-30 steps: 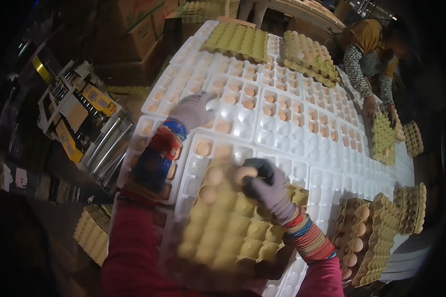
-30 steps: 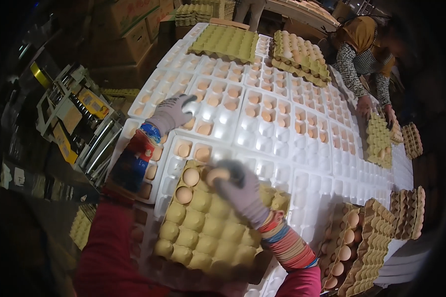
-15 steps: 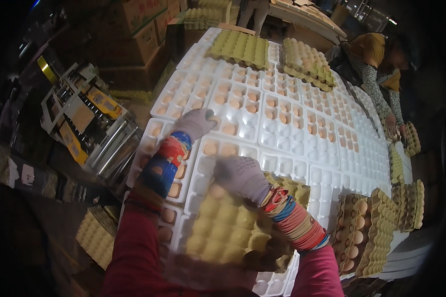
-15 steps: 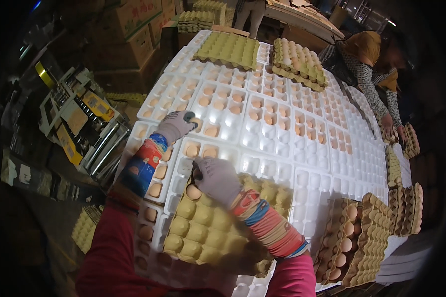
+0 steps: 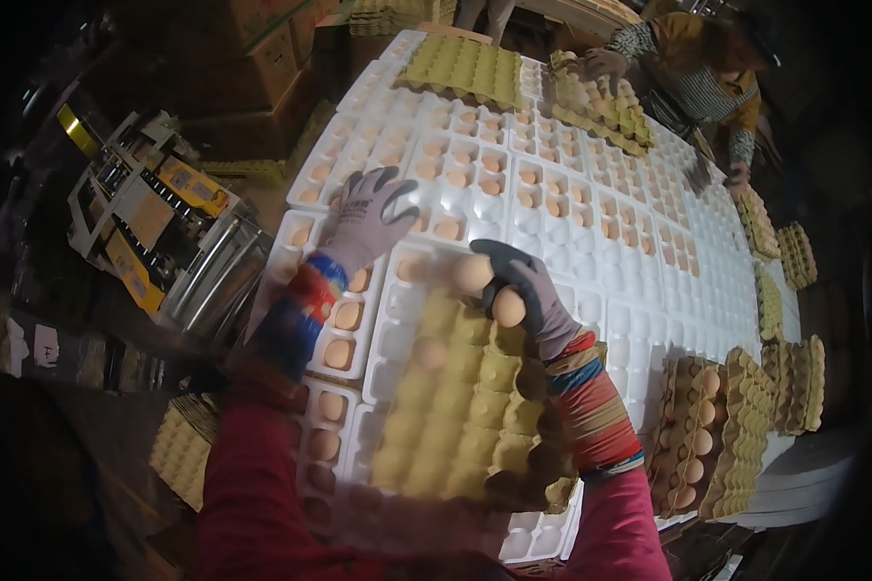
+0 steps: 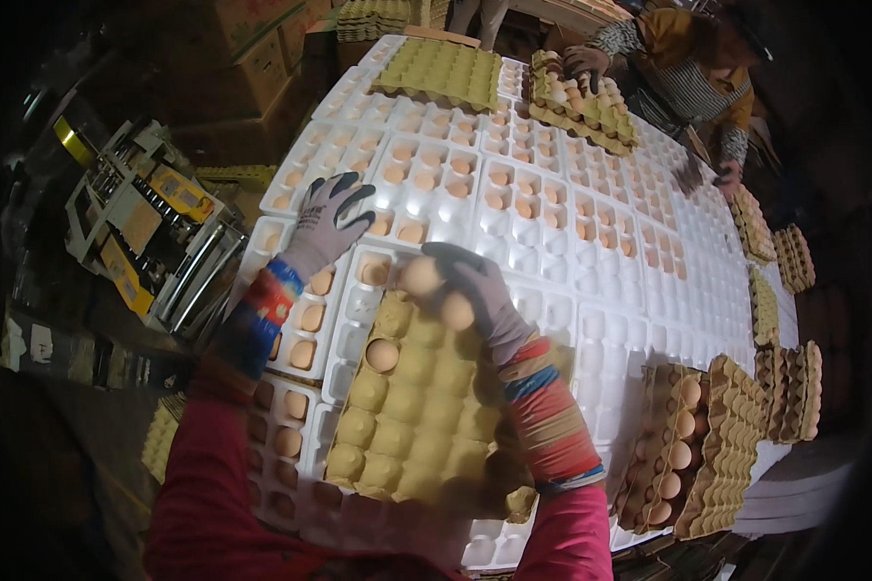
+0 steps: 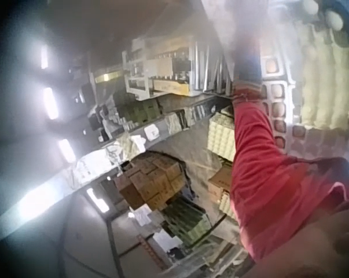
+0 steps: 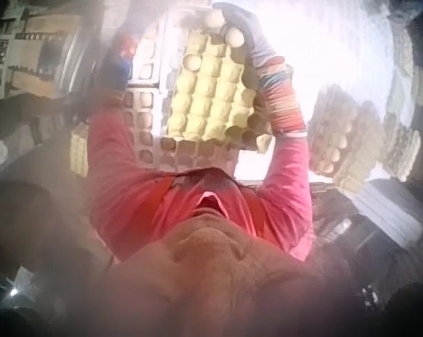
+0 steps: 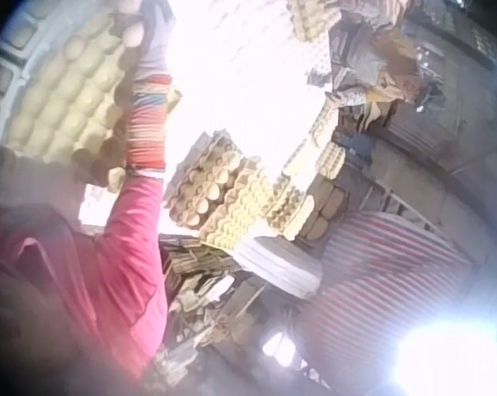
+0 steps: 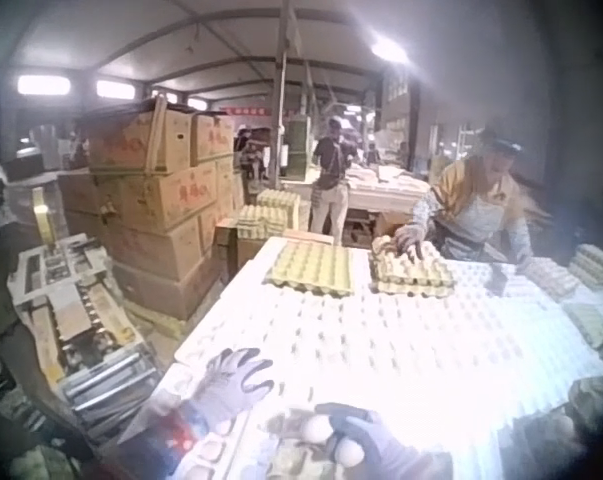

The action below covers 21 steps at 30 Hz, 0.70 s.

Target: The person places eggs into egg cartons on a table in an industrial warehouse setting.

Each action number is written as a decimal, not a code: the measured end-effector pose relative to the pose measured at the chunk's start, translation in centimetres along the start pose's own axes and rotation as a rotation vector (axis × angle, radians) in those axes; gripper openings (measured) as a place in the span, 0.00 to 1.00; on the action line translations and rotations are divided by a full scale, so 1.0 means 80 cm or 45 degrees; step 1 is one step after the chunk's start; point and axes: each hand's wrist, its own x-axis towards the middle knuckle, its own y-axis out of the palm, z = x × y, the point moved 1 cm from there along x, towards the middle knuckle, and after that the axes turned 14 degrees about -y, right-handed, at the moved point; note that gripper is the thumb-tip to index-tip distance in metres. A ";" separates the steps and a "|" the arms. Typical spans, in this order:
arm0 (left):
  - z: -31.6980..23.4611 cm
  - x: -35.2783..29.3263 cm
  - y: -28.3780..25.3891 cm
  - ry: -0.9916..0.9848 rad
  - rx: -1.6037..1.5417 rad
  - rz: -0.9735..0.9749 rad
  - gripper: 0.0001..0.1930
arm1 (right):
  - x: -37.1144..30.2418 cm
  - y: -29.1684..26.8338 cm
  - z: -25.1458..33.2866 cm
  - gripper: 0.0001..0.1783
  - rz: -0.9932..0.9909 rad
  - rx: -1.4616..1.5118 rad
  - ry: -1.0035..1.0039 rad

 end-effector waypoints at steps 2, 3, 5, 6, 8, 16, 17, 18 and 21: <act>-0.064 -0.035 -0.079 -0.013 -0.370 0.513 0.22 | -0.005 -0.009 0.002 0.23 -0.064 -0.224 -0.171; -0.092 -0.059 -0.108 0.074 -0.247 0.805 0.22 | -0.006 -0.019 -0.005 0.22 -0.143 -0.128 -0.109; -0.112 -0.111 -0.127 0.363 0.073 1.024 0.22 | 0.010 -0.054 -0.040 0.21 -0.129 -0.378 -0.153; -0.110 -0.133 -0.126 0.538 0.260 0.949 0.23 | 0.029 -0.044 -0.034 0.21 -0.183 -0.286 -0.174; -0.112 -0.141 -0.119 0.489 0.249 0.986 0.24 | 0.077 -0.046 -0.063 0.16 -0.574 -0.085 -0.030; -0.066 -0.044 -0.094 -0.486 -0.856 0.385 0.27 | 0.163 -0.057 -0.127 0.25 -0.716 -0.602 0.159; -0.073 -0.010 -0.077 -0.463 -0.680 0.222 0.25 | 0.156 -0.076 -0.137 0.20 -0.826 -0.561 -0.007; -0.058 0.015 -0.051 -0.395 -0.517 0.119 0.25 | 0.154 -0.073 -0.134 0.21 -0.805 -0.675 0.032; -0.019 0.071 0.003 -0.466 0.130 0.338 0.26 | 0.150 -0.054 -0.109 0.23 -0.758 -1.015 -0.048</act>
